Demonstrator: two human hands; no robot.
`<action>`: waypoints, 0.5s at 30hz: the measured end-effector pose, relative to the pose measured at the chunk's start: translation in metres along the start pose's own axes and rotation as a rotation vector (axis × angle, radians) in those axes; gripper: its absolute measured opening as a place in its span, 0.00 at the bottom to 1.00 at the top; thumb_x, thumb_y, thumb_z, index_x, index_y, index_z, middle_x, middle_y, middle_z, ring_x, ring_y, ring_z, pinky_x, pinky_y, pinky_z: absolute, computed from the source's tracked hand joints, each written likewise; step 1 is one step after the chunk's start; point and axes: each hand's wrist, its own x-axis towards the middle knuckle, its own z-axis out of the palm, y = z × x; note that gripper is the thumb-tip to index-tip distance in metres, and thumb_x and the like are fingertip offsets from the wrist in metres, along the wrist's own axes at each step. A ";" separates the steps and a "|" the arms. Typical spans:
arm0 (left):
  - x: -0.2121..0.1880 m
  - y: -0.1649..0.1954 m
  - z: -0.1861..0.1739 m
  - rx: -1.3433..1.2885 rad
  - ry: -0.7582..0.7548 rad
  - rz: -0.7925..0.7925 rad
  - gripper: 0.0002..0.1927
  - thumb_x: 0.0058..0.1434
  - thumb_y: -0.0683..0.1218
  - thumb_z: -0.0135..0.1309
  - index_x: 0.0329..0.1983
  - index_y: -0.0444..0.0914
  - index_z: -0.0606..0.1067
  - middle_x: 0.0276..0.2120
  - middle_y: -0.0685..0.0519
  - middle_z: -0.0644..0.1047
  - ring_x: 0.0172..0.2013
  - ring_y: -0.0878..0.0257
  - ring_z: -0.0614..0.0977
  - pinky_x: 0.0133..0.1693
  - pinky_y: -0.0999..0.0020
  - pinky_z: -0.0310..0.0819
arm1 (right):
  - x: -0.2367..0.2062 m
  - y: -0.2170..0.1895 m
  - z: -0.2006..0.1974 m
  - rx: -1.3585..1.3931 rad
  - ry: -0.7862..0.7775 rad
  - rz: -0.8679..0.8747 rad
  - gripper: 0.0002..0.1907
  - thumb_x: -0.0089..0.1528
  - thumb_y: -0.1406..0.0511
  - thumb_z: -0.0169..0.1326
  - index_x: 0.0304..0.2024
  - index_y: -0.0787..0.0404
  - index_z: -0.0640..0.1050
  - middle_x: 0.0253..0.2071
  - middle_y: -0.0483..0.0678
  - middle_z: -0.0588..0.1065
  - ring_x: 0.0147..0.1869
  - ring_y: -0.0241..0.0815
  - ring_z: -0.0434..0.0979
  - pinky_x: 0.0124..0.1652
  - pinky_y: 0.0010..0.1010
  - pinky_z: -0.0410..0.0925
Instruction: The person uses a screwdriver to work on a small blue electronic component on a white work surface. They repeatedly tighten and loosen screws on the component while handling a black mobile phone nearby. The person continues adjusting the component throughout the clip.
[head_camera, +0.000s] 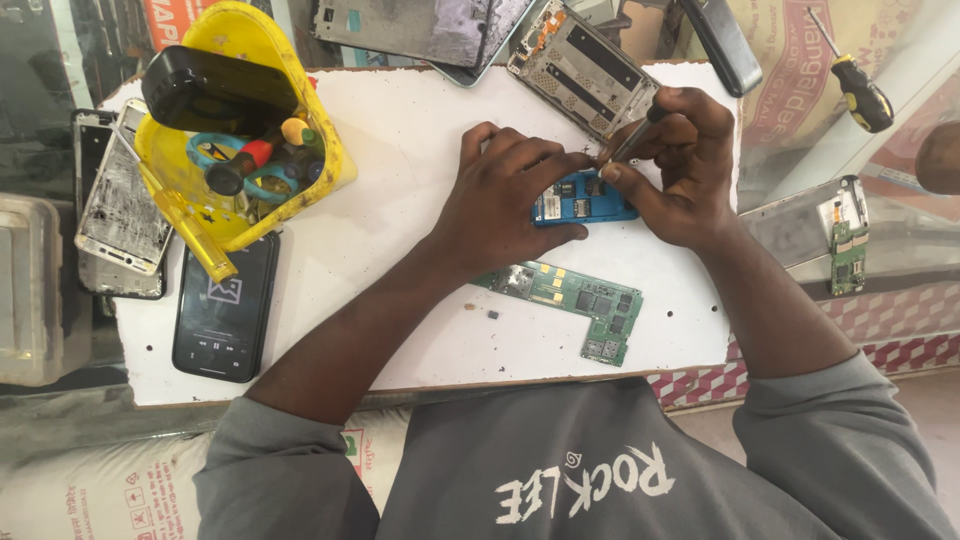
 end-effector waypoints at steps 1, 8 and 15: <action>0.001 0.000 -0.001 -0.003 -0.008 -0.006 0.35 0.48 0.60 0.74 0.58 0.47 0.77 0.49 0.55 0.77 0.54 0.57 0.75 0.64 0.46 0.50 | 0.000 0.000 0.000 0.029 -0.016 -0.001 0.40 0.69 0.81 0.56 0.74 0.51 0.52 0.46 0.58 0.75 0.52 0.45 0.82 0.52 0.31 0.78; 0.002 0.000 -0.003 -0.012 -0.047 -0.022 0.38 0.45 0.63 0.74 0.58 0.46 0.77 0.48 0.56 0.77 0.53 0.57 0.74 0.63 0.47 0.50 | 0.003 0.001 -0.005 0.086 -0.039 0.021 0.39 0.68 0.80 0.57 0.73 0.52 0.53 0.44 0.58 0.76 0.50 0.45 0.83 0.51 0.31 0.79; 0.002 0.000 -0.003 0.012 -0.032 -0.014 0.36 0.45 0.63 0.74 0.55 0.46 0.78 0.47 0.56 0.75 0.53 0.57 0.73 0.63 0.47 0.50 | 0.005 -0.004 -0.003 0.067 -0.078 0.033 0.39 0.66 0.80 0.60 0.71 0.57 0.56 0.42 0.56 0.76 0.46 0.44 0.84 0.45 0.27 0.77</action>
